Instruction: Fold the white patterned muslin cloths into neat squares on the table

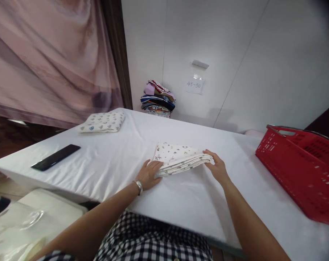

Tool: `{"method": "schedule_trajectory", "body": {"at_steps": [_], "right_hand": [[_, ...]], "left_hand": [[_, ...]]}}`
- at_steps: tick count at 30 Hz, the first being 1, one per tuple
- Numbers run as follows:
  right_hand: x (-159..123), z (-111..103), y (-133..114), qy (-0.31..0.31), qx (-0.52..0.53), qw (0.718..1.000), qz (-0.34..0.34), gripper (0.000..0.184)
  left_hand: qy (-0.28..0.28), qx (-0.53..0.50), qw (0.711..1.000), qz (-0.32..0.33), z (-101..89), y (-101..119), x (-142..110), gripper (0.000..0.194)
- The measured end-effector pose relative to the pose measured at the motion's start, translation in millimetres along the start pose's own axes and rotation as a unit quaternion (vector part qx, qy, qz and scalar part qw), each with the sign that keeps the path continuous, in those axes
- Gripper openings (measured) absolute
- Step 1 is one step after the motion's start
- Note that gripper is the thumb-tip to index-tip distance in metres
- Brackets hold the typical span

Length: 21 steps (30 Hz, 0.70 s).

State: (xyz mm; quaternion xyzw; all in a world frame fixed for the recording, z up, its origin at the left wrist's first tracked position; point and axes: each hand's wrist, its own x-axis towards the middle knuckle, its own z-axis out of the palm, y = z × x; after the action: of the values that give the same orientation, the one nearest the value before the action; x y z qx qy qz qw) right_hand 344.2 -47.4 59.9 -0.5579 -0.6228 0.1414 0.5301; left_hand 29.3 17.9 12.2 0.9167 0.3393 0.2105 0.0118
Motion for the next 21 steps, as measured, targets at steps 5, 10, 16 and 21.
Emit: {"method": "schedule_trajectory", "body": {"at_steps": [5, 10, 16, 21], "right_hand": [[4.3, -7.1, -14.0, 0.039, 0.003, 0.999, 0.03, 0.03], [20.6, -39.9, -41.0, 0.124, 0.088, 0.988, 0.021, 0.035], [56.0, -52.0, -56.5, 0.119, 0.124, 0.982, 0.083, 0.055], [65.9, -2.1, 14.8, 0.016, -0.021, 0.972, 0.234, 0.055]], "left_hand": [[0.072, -0.017, 0.997, -0.001, -13.2, 0.2, 5.4, 0.047], [0.165, -0.158, 0.973, -0.014, -68.8, 25.1, 8.9, 0.047], [0.084, -0.47, 0.855, -0.205, -94.8, 41.3, 22.4, 0.043], [-0.036, -0.516, 0.752, -0.408, -29.2, 3.1, 38.0, 0.036]]}}
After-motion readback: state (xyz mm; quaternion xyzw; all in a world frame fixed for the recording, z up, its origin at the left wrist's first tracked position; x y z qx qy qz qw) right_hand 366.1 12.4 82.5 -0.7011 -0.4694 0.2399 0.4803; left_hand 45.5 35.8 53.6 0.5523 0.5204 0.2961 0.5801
